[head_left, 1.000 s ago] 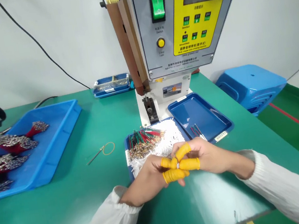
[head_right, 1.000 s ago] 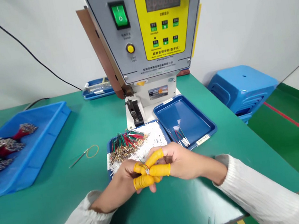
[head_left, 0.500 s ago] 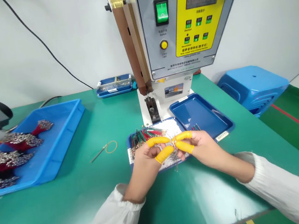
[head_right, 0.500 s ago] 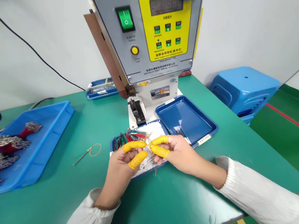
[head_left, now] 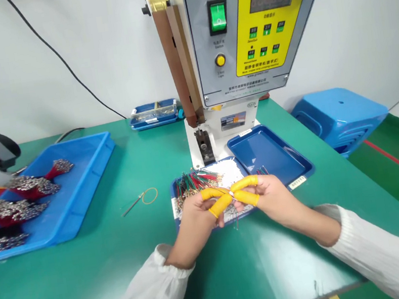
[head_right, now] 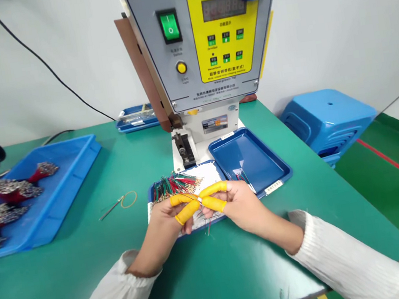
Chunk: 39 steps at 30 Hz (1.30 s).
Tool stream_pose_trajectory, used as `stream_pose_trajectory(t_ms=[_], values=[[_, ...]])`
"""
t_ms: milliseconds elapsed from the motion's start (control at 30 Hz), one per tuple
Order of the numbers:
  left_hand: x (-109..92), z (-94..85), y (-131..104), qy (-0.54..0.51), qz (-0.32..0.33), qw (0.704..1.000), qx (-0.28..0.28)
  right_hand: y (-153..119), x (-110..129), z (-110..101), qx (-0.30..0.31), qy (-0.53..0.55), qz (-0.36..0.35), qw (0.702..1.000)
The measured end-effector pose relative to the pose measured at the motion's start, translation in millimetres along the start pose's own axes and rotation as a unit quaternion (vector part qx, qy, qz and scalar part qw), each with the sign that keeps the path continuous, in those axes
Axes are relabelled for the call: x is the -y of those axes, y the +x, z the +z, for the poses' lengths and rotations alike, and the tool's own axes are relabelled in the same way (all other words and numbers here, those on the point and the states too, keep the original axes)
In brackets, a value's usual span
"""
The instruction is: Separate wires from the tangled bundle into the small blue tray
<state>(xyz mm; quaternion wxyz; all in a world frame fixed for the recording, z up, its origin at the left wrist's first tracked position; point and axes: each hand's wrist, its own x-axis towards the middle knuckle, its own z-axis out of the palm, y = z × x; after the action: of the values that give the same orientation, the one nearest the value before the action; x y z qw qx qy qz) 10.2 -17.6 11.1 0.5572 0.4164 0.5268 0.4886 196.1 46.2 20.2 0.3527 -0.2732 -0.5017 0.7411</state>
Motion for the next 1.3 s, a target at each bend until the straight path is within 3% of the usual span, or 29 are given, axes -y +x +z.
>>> stream_pose_trajectory(t_ms=[167, 267, 367, 433, 533, 633, 800, 933, 1000, 1100, 1300], values=[[-5, 6.7, 0, -0.015, -0.022, 0.999, -0.029, -2, -8, 3, -0.008, -0.030, 0.003, 1.000], [-10, 10.8, -3, -0.034, -0.007, 0.998, -0.060, -8, -13, 5, -0.021, -0.165, -0.071, 0.983], [-13, 13.9, -6, -0.038, 0.011, 0.995, -0.091, -14, -14, 2, -0.016, -0.386, -0.229, 0.894], [-12, 15.3, -7, -0.038, 0.007, 0.995, -0.092, -16, -15, -2, 0.017, -0.469, -0.288, 0.834], [-7, 15.3, -7, -0.031, -0.006, 0.997, -0.077, -17, -17, -7, 0.058, -0.515, -0.299, 0.801], [-4, 12.9, -8, -0.030, -0.003, 0.998, -0.046, -17, -16, -6, 0.061, -0.502, -0.294, 0.811], [0, 10.9, -8, -0.044, 0.003, 0.999, 0.011, -20, -6, 4, 0.048, -0.392, -0.229, 0.890], [2, 12.7, -7, -0.073, 0.009, 0.996, 0.051, -23, 0, 8, 0.099, -0.325, -0.151, 0.928], [0, 14.1, -8, -0.085, 0.022, 0.994, 0.063, -25, 0, 9, 0.121, -0.307, -0.138, 0.934], [-6, 16.9, -12, -0.105, 0.018, 0.992, 0.066, -26, -3, 11, 0.105, -0.309, -0.152, 0.933], [-8, 16.7, -13, -0.088, 0.022, 0.995, 0.034, -25, -13, 7, 0.030, -0.366, -0.280, 0.887]])
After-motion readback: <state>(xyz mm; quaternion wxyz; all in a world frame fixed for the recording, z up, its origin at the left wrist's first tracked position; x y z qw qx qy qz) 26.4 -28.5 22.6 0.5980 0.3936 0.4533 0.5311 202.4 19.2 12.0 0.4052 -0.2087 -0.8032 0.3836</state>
